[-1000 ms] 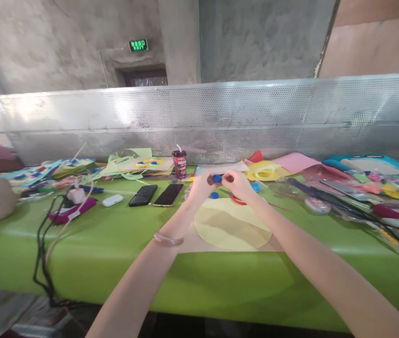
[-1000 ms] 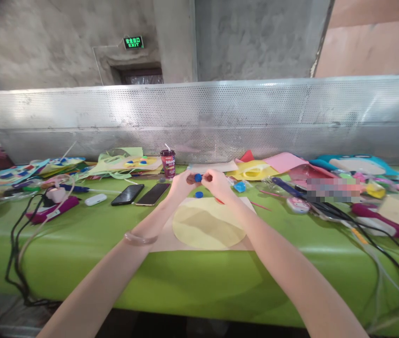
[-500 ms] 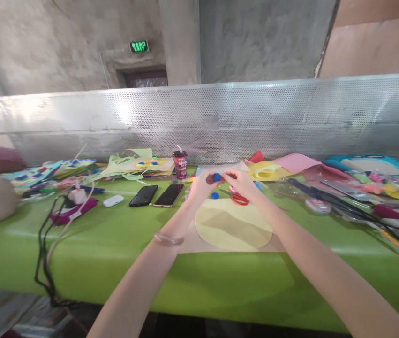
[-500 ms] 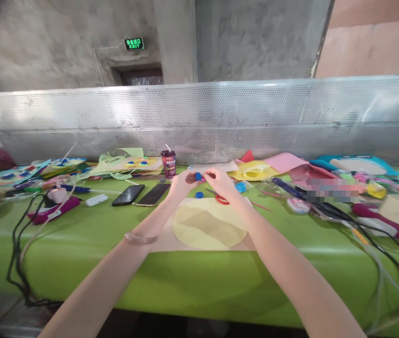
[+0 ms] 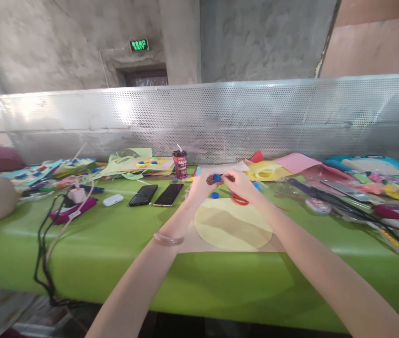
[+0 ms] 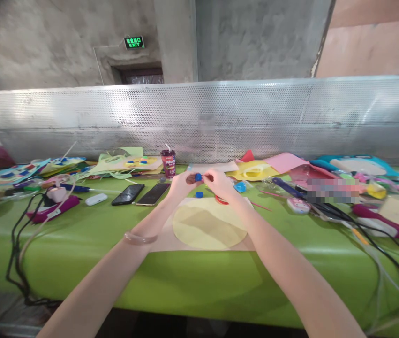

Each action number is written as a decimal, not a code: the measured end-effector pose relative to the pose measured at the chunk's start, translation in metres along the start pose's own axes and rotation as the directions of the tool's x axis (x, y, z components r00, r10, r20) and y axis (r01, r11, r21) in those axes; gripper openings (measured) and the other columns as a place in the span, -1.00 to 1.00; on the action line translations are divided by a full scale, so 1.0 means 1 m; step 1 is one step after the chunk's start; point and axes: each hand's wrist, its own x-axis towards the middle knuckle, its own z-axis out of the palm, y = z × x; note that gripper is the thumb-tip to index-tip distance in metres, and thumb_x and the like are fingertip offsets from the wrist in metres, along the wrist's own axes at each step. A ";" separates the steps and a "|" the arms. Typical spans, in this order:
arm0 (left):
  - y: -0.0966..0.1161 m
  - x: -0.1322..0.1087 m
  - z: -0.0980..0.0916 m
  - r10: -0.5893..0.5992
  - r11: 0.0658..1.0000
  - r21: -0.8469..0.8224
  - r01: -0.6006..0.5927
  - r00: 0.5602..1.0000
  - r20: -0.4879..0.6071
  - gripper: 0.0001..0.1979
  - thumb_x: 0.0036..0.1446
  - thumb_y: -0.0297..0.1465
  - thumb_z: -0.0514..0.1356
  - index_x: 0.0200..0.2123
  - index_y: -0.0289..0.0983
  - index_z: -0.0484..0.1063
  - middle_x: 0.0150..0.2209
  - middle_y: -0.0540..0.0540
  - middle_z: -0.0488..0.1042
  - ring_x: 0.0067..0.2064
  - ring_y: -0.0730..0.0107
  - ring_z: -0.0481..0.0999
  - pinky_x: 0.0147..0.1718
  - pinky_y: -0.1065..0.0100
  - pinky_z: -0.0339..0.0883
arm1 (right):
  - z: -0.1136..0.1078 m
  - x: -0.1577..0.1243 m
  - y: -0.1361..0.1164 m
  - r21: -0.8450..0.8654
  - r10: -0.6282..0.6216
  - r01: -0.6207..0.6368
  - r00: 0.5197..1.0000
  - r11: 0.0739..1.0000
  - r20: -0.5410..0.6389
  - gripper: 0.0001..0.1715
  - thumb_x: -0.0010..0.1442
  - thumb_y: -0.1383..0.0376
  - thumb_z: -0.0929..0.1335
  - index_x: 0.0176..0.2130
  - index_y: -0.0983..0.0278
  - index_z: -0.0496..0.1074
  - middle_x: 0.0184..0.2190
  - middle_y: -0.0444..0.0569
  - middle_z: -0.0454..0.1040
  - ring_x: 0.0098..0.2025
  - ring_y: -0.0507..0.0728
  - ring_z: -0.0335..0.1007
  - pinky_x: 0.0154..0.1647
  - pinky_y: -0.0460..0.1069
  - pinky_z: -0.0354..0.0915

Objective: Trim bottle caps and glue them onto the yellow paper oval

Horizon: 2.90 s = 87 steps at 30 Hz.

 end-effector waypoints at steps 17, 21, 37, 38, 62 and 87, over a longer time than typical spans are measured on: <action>0.005 0.000 -0.115 -0.040 0.994 0.063 0.087 0.847 -0.529 -0.61 -0.02 -0.15 0.17 -0.25 -0.35 0.39 -0.29 -0.17 0.51 -0.32 0.37 0.49 -0.28 0.30 0.37 | -0.024 0.002 -0.010 -0.070 -0.051 0.024 0.907 0.997 -0.418 -0.78 0.20 0.20 0.27 -0.31 0.32 0.37 -0.32 -0.09 0.39 -0.30 0.05 0.33 -0.24 0.05 0.29; -0.011 -0.023 -0.167 -0.045 0.967 0.196 0.162 0.866 -0.498 -0.64 -0.12 -0.17 0.24 -0.32 -0.32 0.42 -0.35 -0.13 0.52 -0.34 0.33 0.48 -0.29 0.30 0.35 | -0.015 0.000 -0.048 -0.032 -0.097 0.092 0.922 0.995 -0.374 -0.87 0.15 0.28 0.29 -0.40 0.27 0.35 -0.39 -0.08 0.34 -0.35 0.07 0.28 -0.28 0.01 0.24; -0.086 -0.086 -0.157 -0.140 0.897 0.406 0.177 0.983 -0.120 -0.68 -0.11 -0.14 0.20 -0.29 -0.17 0.35 -0.34 -0.08 0.53 -0.27 0.17 0.51 -0.27 0.28 0.32 | 0.075 -0.020 -0.125 -0.047 0.016 0.003 0.917 0.999 0.398 -0.60 0.23 0.22 0.25 0.05 0.26 0.24 0.08 0.07 0.23 0.05 0.21 0.21 0.02 0.25 0.17; -0.086 -0.086 -0.154 -0.146 0.906 0.390 0.167 0.986 -0.084 -0.67 -0.11 -0.13 0.20 -0.29 -0.18 0.35 -0.35 -0.08 0.53 -0.28 0.17 0.52 -0.28 0.28 0.33 | 0.078 -0.024 -0.127 -0.064 0.035 -0.010 0.910 0.998 0.413 -0.59 0.22 0.20 0.26 0.04 0.27 0.25 0.05 0.08 0.26 0.02 0.21 0.24 -0.01 0.24 0.19; -0.087 -0.089 -0.162 -0.032 0.939 0.295 0.177 0.899 -0.438 -0.64 0.05 -0.11 0.05 -0.21 -0.27 0.19 -0.35 -0.13 0.48 -0.30 0.26 0.49 -0.31 0.26 0.35 | 0.123 -0.078 -0.196 -0.092 -0.479 0.537 0.807 0.839 0.346 -0.61 0.23 0.36 0.13 0.00 0.45 0.29 0.05 0.24 0.29 0.12 0.29 0.14 0.13 0.21 0.05; -0.015 -0.069 -0.061 -0.140 0.987 0.128 0.093 0.890 0.434 -0.74 0.16 -0.23 -0.03 -0.13 -0.21 0.18 -0.23 -0.10 0.48 -0.16 0.28 0.46 -0.16 0.29 0.28 | -0.004 -0.096 -0.055 -0.224 0.074 0.047 0.861 0.973 0.503 -0.54 0.26 0.22 0.13 0.06 0.35 0.29 0.09 0.15 0.25 0.14 0.27 0.09 0.12 0.23 0.08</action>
